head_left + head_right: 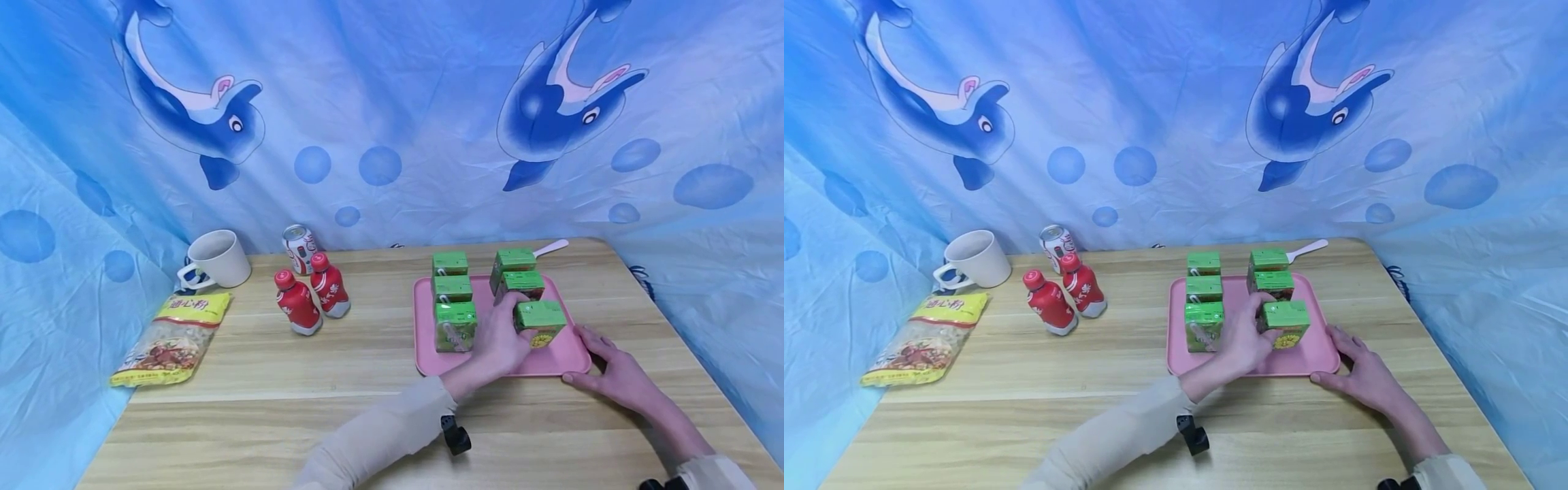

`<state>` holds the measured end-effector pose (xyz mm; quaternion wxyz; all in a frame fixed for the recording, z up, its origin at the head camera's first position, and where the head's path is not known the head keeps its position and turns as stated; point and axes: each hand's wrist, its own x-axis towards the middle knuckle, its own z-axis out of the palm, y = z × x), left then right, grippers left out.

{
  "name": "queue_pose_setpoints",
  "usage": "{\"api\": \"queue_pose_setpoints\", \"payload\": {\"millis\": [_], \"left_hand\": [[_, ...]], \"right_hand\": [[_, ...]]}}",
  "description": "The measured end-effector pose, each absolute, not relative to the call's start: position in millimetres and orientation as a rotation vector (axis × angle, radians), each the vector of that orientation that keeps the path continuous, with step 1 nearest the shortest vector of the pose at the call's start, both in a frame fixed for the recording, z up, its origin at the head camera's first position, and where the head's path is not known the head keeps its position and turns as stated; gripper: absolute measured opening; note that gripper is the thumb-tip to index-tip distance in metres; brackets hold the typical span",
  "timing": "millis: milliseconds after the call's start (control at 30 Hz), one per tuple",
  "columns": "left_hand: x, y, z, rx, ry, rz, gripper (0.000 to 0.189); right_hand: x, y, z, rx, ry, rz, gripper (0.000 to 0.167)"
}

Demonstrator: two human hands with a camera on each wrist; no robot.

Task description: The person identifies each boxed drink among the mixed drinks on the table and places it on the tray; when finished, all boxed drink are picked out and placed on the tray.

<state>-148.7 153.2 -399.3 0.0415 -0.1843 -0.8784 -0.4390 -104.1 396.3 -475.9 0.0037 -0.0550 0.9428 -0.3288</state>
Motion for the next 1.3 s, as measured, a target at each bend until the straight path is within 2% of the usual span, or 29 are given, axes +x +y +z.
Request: {"api": "queue_pose_setpoints", "payload": {"millis": [700,1300], "left_hand": [[-153,165,-417,-0.391,-2.694,-1.280,0.055],[-154,170,-423,-0.422,-2.699,-1.292,0.058]], "right_hand": [[-105,394,-473,-0.155,2.917,-1.031,0.108],[-104,394,-475,-0.138,2.913,-1.032,0.107]]}}
